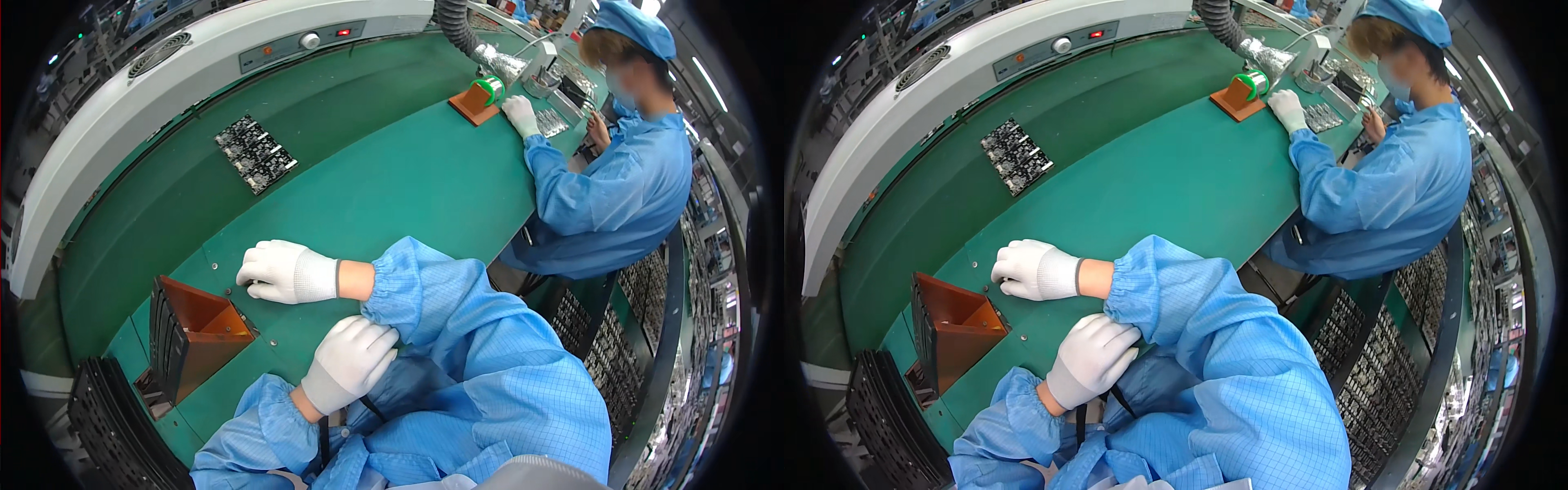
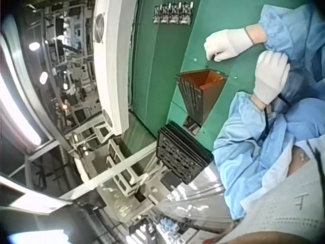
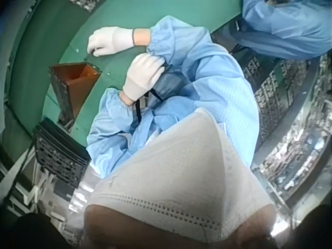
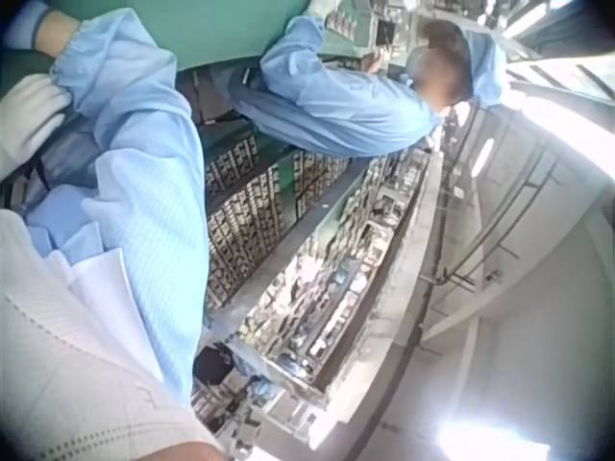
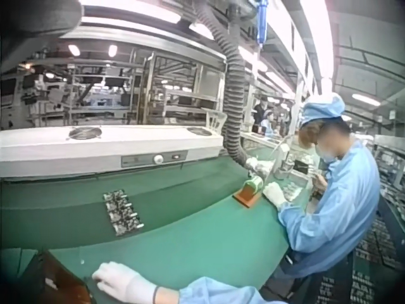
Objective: Inspecting and handling circuit boards and component trays on a production assembly line.
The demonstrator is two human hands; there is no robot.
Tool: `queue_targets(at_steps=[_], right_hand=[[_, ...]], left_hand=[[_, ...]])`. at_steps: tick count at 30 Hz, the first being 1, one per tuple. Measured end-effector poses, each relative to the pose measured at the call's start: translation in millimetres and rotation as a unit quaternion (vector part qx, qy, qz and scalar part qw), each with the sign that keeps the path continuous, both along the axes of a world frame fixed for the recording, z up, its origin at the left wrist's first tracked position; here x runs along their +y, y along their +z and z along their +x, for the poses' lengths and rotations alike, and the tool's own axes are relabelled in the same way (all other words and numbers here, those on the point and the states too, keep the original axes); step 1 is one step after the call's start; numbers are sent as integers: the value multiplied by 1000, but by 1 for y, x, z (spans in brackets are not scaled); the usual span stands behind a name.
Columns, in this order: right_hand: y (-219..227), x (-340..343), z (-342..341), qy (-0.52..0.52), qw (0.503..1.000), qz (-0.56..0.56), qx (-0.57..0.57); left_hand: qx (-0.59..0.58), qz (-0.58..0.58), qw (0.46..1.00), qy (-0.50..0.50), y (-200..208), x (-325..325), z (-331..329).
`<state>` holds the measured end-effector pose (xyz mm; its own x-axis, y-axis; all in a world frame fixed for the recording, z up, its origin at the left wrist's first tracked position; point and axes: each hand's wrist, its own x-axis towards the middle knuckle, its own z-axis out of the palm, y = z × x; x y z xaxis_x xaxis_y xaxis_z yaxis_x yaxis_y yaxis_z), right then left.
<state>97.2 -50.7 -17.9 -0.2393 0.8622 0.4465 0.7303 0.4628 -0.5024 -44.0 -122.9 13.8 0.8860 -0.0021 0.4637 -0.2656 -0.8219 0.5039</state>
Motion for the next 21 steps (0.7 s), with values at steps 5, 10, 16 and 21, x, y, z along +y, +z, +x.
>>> queue_targets(at_steps=[5, 10, 16, 21], right_hand=[[0, 0, 0, 5, 1000, 11, 11], [2, -1, 0, 1, 1000, -6, 9], [4, 0, 0, 3, 1000, -6, 2], [2, 0, -1, 6, 1000, -1, 10]], left_hand=[[7, -4, 1000, 0, -2, 1, -1], [-2, 2, 1000, -6, -3, 2, -2], [-2, -3, 1000, -6, -3, 4, -3], [-5, -3, 1000, -7, -3, 5, -3]])
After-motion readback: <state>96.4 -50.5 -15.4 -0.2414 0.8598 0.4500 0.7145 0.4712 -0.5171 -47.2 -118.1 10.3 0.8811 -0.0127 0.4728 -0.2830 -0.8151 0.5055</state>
